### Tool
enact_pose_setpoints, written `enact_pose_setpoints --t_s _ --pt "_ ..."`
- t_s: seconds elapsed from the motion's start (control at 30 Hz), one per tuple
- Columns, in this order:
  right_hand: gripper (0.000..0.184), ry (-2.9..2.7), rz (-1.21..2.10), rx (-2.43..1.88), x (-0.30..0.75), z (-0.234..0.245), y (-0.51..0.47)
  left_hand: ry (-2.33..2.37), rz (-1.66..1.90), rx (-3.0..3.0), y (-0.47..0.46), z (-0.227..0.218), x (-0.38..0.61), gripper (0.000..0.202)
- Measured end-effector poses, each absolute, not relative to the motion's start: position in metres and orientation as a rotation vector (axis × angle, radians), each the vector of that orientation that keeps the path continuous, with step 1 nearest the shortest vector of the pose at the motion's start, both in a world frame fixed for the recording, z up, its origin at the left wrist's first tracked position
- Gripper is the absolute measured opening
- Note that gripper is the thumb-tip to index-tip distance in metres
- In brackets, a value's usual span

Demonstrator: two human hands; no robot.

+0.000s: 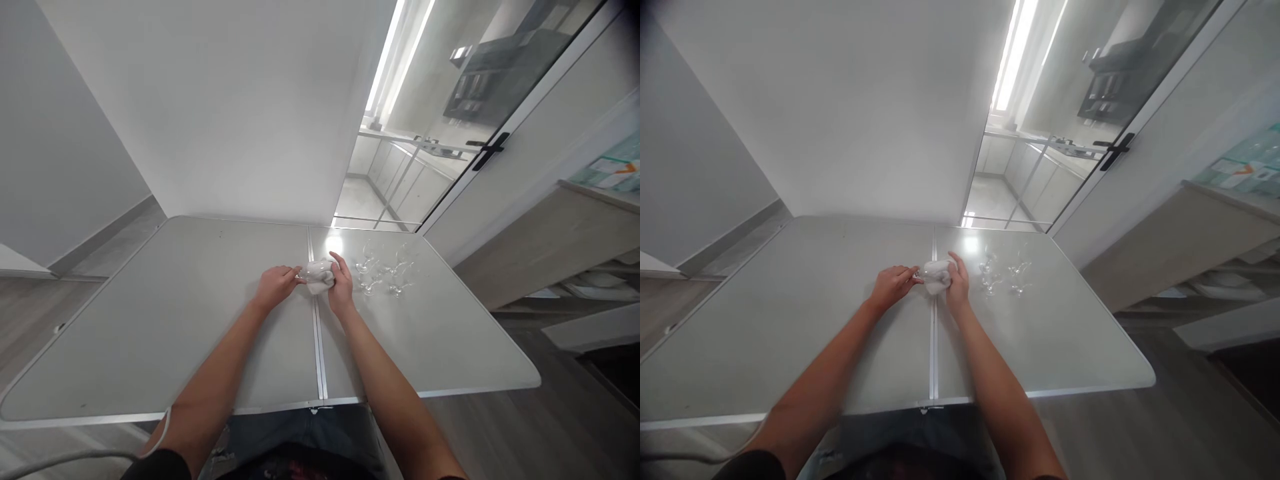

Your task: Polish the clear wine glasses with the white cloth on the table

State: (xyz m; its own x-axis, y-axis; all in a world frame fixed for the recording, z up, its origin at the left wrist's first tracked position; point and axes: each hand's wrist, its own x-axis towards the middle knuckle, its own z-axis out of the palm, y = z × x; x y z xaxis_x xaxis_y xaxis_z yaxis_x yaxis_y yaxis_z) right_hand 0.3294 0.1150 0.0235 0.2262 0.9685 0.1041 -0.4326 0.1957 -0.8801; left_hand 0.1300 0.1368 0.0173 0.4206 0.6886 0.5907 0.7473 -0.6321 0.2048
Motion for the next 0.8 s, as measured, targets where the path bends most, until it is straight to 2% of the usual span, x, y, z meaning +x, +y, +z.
enact_pose_setpoints --t_s 0.17,0.27,0.4,0.6,0.73,0.8 --pt "0.037 -0.544 0.972 -0.711 0.338 0.023 0.121 -1.481 -1.291 -2.457 0.137 0.009 0.130 0.041" --pt "0.030 -0.549 1.040 -0.695 0.333 0.023 0.120 -1.512 -1.478 -2.510 0.135 0.008 0.133 0.044" --pt "0.025 -0.547 1.188 -0.645 0.321 0.023 0.116 -1.344 -1.535 -2.928 0.129 0.012 0.142 0.042" --pt "0.028 -0.643 1.378 -0.665 0.316 0.023 0.116 -1.427 -1.947 -3.153 0.125 0.016 0.150 0.048" --pt "0.029 -0.666 1.510 -0.706 0.310 0.021 0.118 -1.582 -2.208 -3.045 0.128 0.013 0.149 0.047" --pt "0.031 -0.663 1.459 -0.701 0.308 0.021 0.117 -1.643 -2.253 -2.984 0.130 0.011 0.150 0.045"
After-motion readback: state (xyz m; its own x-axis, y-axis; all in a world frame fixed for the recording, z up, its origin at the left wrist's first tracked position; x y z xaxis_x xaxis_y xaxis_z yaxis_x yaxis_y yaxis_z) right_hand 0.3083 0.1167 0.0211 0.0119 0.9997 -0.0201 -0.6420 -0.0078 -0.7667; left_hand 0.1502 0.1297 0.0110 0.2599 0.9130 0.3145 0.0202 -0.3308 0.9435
